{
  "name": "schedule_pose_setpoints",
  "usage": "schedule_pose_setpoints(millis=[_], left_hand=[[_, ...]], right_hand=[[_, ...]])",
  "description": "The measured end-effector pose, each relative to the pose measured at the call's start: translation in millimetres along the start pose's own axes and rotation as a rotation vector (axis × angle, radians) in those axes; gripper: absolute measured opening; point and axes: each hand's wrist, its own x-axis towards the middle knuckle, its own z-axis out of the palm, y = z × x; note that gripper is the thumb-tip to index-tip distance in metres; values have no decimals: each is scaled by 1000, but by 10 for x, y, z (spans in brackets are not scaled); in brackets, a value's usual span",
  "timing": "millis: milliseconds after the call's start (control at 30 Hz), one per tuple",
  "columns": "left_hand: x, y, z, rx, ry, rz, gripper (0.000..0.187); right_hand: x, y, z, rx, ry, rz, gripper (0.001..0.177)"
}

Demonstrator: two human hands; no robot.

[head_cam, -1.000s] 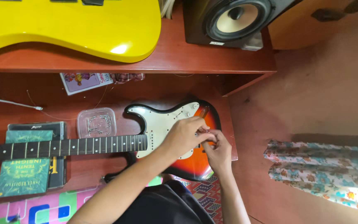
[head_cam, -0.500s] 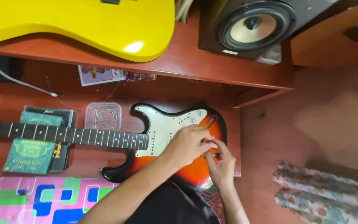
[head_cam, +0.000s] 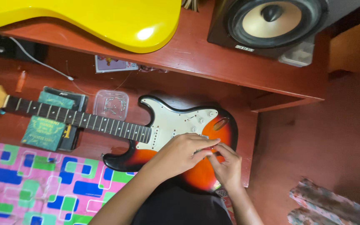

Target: The person uses a screwdriver to adjust the bridge saddles on a sunburst electric guitar. They repeatedly tighten and loosen screws on the bridge while the guitar rests on a wooden shelf.

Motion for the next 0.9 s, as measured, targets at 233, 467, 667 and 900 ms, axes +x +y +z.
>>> schedule_pose_setpoints(millis=[233, 467, 667, 900], left_hand=[[-54, 84, 212, 140, 262, 14, 14], [-85, 197, 385, 179, 386, -68, 17], [-18, 296, -113, -81, 74, 56, 19], [-115, 63, 153, 61, 176, 112, 11]], right_hand=[[98, -60, -114, 123, -199, -167, 11], [-18, -85, -9, 112, 24, 65, 18], [-79, -156, 98, 165, 167, 40, 16], [-217, -403, 101, 116, 120, 142, 25]])
